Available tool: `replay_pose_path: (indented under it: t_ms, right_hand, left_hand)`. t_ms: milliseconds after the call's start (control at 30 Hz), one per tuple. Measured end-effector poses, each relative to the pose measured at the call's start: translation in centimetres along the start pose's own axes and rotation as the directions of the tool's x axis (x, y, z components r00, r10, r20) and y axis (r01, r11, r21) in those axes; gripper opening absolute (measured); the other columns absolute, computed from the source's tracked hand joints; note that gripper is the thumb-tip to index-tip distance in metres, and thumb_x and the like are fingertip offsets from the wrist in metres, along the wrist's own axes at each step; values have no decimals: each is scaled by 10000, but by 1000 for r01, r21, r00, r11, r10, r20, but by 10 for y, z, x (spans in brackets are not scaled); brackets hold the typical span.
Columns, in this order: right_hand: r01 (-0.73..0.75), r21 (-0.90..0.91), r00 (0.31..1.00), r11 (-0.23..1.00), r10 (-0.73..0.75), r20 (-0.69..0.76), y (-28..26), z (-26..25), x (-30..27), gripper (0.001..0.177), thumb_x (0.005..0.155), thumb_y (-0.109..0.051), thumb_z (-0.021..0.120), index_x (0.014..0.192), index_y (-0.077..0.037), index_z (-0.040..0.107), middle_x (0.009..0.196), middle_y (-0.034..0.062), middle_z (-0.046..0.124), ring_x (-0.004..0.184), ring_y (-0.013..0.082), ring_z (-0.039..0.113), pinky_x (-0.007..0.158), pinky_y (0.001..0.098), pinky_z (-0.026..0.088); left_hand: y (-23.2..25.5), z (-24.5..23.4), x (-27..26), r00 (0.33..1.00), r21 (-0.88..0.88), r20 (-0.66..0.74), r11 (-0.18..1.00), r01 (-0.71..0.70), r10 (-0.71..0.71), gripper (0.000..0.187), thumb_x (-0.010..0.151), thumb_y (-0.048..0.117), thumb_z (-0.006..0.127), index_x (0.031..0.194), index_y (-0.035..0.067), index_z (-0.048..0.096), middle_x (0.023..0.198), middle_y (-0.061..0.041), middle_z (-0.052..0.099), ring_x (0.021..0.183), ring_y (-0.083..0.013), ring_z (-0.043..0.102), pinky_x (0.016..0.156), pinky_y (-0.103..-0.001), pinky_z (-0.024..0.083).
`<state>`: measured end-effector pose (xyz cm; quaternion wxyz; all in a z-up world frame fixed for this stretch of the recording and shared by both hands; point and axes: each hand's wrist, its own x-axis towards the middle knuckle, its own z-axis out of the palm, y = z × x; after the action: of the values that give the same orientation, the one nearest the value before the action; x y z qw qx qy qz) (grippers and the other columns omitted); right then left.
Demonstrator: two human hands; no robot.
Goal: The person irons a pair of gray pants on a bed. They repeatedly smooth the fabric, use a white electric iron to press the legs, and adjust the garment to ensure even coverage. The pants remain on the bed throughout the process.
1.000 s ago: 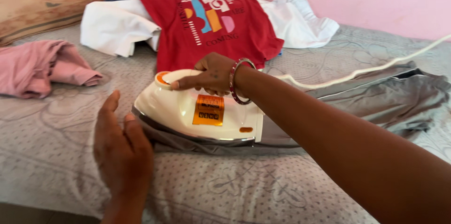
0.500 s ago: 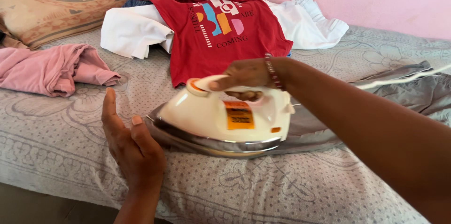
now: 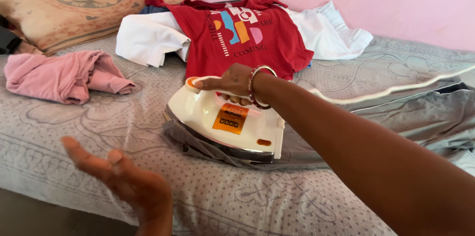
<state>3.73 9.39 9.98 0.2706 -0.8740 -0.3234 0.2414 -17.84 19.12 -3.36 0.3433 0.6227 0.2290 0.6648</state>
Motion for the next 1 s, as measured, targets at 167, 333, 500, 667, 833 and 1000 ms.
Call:
replay_pose_path:
  t_ms: [167, 333, 500, 667, 833, 1000]
  right_hand:
    - [126, -137, 974, 983, -96, 205, -8, -10, 14, 762, 726, -862, 558, 634, -106, 587, 585, 20, 538, 494, 134, 498, 457, 336, 416]
    - [180, -217, 946, 959, -109, 305, 2, -25, -2, 749, 791, -823, 515, 621, -102, 626, 580, 11, 559, 516, 117, 517, 505, 323, 437]
    - [137, -150, 938, 979, -80, 337, 35, -42, -32, 645, 756, -756, 585, 667, -129, 707, 606, -30, 624, 545, 87, 578, 515, 321, 480]
    - [29, -164, 923, 986, 36, 383, 76, -64, -64, 637, 814, -710, 618, 671, -92, 672, 562, -7, 567, 480, 113, 525, 433, 322, 425]
    - [-78, -161, 966, 984, 115, 231, 111, -76, -101, 605, 771, -691, 694, 684, -92, 698, 565, -12, 575, 491, 110, 550, 433, 318, 409]
    - [-252, -140, 968, 957, 248, -51, 130, -79, -115, 648, 680, -726, 711, 709, -80, 744, 552, 41, 593, 477, 147, 552, 435, 346, 389]
  left_hand:
    - [-3, 1, 3, 997, -67, 63, 997, 49, -45, 783, 1097, 433, 311, 1632, -105, 117, 1734, -321, 139, 1658, -434, 144, 1353, -519, 114]
    - [-18, 1, 3, 997, -141, 56, 988, 67, -59, 744, 1100, 413, 288, 1642, -75, 140, 1739, -298, 171, 1653, -414, 206, 1346, -493, 179]
    - [-23, 5, 19, 995, -135, 74, 988, 79, -69, 587, 1139, 281, 327, 1578, -105, 282, 1654, -280, 326, 1562, -355, 348, 1295, -435, 269]
    - [18, 42, 23, 941, -255, 327, 952, 172, -83, 451, 1103, 242, 404, 1394, -47, 592, 1310, -162, 647, 1096, -232, 542, 970, -331, 419]
    - [50, 82, 16, 547, 85, 812, 969, 231, -202, 493, 1009, 355, 482, 1399, 78, 604, 1309, -150, 650, 1243, -280, 595, 1069, -387, 433]
    - [51, 80, -4, 282, 493, 868, 785, -376, -410, 446, 1005, 356, 438, 1284, 73, 641, 1371, -128, 631, 1348, -300, 545, 1218, -496, 327]
